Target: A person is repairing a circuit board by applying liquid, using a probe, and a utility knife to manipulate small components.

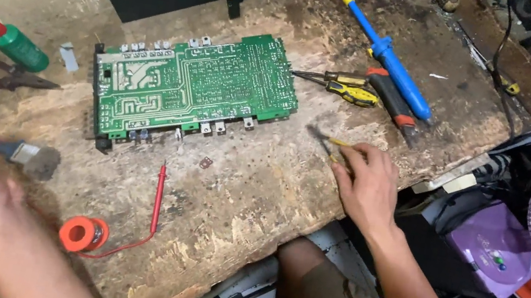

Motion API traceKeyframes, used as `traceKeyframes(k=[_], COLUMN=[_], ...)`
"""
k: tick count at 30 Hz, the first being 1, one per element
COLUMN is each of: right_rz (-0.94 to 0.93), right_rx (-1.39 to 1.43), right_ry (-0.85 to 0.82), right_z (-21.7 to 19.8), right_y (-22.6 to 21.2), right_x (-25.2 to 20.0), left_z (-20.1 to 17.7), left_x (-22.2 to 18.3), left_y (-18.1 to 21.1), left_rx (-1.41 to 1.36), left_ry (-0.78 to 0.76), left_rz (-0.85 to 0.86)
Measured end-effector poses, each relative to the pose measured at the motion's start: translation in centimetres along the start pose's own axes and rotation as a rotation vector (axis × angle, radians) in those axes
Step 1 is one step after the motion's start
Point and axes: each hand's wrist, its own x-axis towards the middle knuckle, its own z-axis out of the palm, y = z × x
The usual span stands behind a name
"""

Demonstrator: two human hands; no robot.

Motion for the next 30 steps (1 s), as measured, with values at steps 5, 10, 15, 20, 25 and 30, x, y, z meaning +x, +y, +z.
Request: traceKeyframes(k=[5,10,15,20,25,30], right_rz=[0.172,-0.043,-0.061,0.259,0.351,0.553], right_rx=[0.109,0.167,-0.278,-0.04,0.149,0.346], right_ry=[-0.089,0.025,-0.166,-0.28,-0.119,-0.491], right_z=[-1.0,-0.7,-0.2,-3.6,-5.2,-7.2], right_y=[0.2,2.0,2.6,2.8,6.2,4.0], right_x=[2.5,6.0,10.3,13.6,14.5,12.7], left_z=[0.7,0.8,1.0,1.0,0.7,0.4], left_x=[-0.9,-0.9,-1.1,-1.1,-0.9,-0.7], left_y=[1.1,1.4,1.3,1.4,0.9,0.4], left_rx=[0.008,-0.008,0.006,0.007,-0.027,0.031], left_ry=[-0.096,-0.075,-0.078,-0.073,-0.098,-0.095], left_rz=[0.059,0.041,0.033,0.033,0.054,0.066])
